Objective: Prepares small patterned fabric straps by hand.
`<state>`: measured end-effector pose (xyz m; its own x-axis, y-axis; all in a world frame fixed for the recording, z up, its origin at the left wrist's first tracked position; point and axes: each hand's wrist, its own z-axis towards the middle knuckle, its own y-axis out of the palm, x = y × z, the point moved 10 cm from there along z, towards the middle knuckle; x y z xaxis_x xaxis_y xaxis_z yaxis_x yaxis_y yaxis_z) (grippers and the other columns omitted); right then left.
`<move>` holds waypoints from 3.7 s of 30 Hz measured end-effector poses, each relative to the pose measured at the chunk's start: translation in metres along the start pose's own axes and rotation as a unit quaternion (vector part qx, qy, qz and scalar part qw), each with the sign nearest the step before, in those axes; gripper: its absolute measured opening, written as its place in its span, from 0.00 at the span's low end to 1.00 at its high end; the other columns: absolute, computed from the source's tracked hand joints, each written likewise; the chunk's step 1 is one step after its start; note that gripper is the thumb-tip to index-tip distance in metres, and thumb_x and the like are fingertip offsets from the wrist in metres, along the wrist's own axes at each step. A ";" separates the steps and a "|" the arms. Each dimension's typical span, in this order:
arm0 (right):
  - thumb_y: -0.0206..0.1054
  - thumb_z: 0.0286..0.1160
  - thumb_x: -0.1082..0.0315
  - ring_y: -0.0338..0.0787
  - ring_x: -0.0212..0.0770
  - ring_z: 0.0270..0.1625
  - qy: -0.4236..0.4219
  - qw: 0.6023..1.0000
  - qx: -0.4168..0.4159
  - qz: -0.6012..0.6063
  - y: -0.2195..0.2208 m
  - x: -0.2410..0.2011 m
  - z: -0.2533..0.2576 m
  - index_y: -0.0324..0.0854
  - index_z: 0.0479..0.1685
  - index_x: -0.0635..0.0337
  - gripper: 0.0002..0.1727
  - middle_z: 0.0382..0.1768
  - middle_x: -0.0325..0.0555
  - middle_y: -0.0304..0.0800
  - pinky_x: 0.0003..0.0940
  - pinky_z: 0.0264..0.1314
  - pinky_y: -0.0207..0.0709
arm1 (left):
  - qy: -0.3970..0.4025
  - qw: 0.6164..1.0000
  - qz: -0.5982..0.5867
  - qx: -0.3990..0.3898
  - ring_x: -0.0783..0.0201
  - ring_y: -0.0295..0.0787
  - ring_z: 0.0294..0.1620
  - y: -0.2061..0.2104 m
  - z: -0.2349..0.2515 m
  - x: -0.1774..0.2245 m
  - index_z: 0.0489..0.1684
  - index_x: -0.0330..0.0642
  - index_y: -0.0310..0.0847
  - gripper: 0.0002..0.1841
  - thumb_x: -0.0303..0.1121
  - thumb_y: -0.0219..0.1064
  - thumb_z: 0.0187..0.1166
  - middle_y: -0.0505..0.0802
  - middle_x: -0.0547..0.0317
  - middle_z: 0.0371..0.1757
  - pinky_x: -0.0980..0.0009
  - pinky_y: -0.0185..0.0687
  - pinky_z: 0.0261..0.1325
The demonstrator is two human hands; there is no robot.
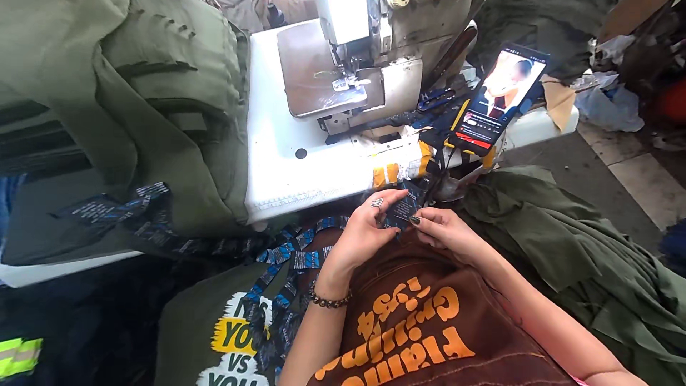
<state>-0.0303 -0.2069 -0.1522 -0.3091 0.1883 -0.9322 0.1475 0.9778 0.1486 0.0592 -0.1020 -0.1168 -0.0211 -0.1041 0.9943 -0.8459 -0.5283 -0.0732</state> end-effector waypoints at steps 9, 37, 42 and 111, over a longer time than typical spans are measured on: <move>0.60 0.86 0.66 0.71 0.18 0.17 -0.017 1.000 0.008 0.003 0.000 0.001 0.001 0.86 0.43 0.58 0.10 0.18 0.26 0.79 0.13 0.20 0.62 | 0.005 1.000 -0.004 0.006 0.69 0.87 0.56 -0.001 0.000 0.001 0.77 0.45 0.80 0.36 0.15 0.76 0.62 0.80 0.57 0.77 0.73 0.88 0.54; 0.71 0.73 0.73 0.65 0.20 0.14 -0.060 0.986 0.151 0.037 -0.035 -0.029 0.008 0.86 0.42 0.59 0.03 0.19 0.30 0.79 0.16 0.16 0.61 | -0.023 0.999 0.020 0.015 0.70 0.87 0.33 0.000 -0.003 0.010 0.85 0.52 0.62 0.44 0.19 0.78 0.63 0.86 0.59 0.68 0.74 0.87 0.37; 0.66 0.81 0.66 0.66 0.20 0.15 -0.044 0.993 0.111 0.018 -0.045 -0.028 0.008 0.82 0.51 0.58 0.08 0.18 0.27 0.73 0.16 0.18 0.61 | 0.005 0.998 0.059 -0.029 0.80 0.83 0.38 0.004 -0.006 0.018 0.67 0.43 0.86 0.24 0.20 0.73 0.69 0.90 0.62 0.65 0.82 0.81 0.43; 0.62 0.77 0.71 0.73 0.18 0.15 -0.319 0.864 0.340 0.190 -0.169 -0.146 -0.107 0.85 0.38 0.42 0.10 0.17 0.26 0.82 0.15 0.18 0.71 | -0.033 0.987 0.118 -0.106 0.75 0.94 0.46 -0.018 -0.070 0.018 0.74 0.46 0.81 0.30 0.25 0.77 0.68 0.95 0.66 0.55 0.73 0.93 0.50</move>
<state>-0.1103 -0.3894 -0.0063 0.4317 0.1823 -0.8834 0.7098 0.5357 0.4573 0.0364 -0.0355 -0.0917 -0.2024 -0.2627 0.9434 -0.9141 -0.2949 -0.2782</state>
